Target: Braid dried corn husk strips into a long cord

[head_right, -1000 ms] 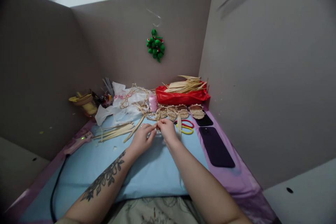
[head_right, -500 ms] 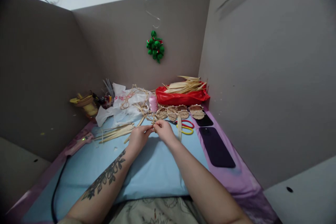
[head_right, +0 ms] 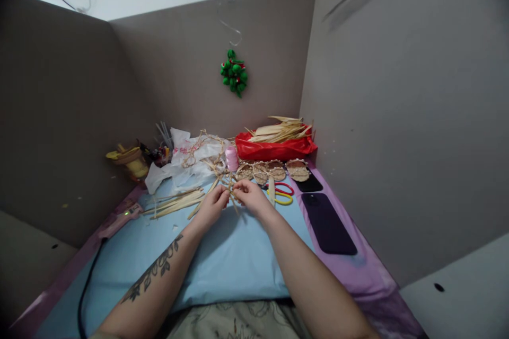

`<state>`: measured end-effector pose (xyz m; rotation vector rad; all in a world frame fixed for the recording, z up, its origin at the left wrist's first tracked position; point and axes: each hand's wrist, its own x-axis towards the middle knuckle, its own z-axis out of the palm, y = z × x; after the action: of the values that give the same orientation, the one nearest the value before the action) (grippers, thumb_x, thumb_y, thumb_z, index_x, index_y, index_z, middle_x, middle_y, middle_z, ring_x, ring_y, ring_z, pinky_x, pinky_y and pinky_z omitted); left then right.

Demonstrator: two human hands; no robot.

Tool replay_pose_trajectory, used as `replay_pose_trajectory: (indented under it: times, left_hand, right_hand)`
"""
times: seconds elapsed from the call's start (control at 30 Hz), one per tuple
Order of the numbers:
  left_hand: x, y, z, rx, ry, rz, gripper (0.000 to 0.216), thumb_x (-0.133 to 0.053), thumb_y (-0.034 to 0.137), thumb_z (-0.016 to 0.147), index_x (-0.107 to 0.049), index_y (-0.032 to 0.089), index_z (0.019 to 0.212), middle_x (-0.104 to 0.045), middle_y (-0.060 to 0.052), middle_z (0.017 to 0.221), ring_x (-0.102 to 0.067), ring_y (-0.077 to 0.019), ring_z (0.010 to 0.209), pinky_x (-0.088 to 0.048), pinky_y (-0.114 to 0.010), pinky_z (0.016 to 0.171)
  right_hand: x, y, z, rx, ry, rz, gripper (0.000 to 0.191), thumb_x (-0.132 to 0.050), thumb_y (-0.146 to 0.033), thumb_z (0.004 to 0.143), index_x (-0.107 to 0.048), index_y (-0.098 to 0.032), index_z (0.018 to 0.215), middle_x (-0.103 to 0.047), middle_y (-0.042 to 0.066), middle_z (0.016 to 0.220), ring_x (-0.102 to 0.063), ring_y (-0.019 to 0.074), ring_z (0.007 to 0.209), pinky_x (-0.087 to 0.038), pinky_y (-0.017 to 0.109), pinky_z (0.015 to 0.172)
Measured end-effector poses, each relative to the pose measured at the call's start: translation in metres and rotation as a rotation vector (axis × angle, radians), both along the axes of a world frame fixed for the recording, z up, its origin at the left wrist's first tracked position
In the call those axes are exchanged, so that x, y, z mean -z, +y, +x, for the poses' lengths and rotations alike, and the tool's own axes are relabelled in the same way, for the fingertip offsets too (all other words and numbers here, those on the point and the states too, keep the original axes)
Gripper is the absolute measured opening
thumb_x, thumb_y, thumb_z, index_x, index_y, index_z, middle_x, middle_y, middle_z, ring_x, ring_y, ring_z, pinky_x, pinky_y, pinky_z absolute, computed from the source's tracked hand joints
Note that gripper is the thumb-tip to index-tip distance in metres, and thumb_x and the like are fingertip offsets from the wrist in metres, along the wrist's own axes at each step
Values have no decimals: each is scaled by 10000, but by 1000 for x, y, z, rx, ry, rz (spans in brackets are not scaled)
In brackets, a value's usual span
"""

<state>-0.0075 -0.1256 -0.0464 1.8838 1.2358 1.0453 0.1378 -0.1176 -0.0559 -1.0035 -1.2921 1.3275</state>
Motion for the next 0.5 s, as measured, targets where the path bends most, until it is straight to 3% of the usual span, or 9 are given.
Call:
replay_pose_trajectory:
  times: [0.17, 0.23, 0.33, 0.4, 0.5]
  left_hand:
    - [6, -1, 1, -142, 109, 177, 196, -450, 296, 818, -499, 169, 678, -478, 26, 608, -415, -110, 577, -303, -232, 567]
    - [7, 0, 2, -161, 19, 93, 219, -465, 327, 809, -512, 162, 672, -491, 22, 589, -433, -107, 557, -317, -229, 554]
    - [9, 5, 1, -90, -269, -175, 269, -517, 393, 768, -525, 144, 665, -491, 26, 552, -448, -96, 515, -351, -220, 530]
    - [10, 8, -2, -57, -440, -309, 288, -574, 410, 721, -537, 130, 665, -493, 31, 547, -441, -82, 496, -363, -212, 523]
    - [12, 13, -6, -79, -552, -343, 296, -634, 404, 671, -557, 119, 662, -519, 28, 555, -443, -70, 496, -358, -198, 515]
  right_hand:
    - [-5, -8, -5, 73, 99, -93, 244, -670, -378, 577, -560, -161, 596, -495, -40, 464, -413, 86, 427, -319, 228, 447]
    - [-6, -14, -11, 118, 62, -62, 224, -650, -368, 610, -576, -161, 568, -502, -28, 454, -427, 99, 440, -335, 242, 468]
    - [-4, -22, -22, 231, -164, 114, 182, -596, -309, 693, -645, -168, 589, -572, 5, 528, -489, 131, 529, -370, 260, 541]
    - [0, -26, -27, 277, -315, 250, 176, -562, -277, 740, -704, -184, 696, -621, 33, 651, -531, 156, 640, -394, 275, 621]
    - [5, -27, -29, 237, -450, 360, 264, -565, -321, 767, -712, -206, 954, -595, 55, 781, -529, 168, 713, -407, 289, 669]
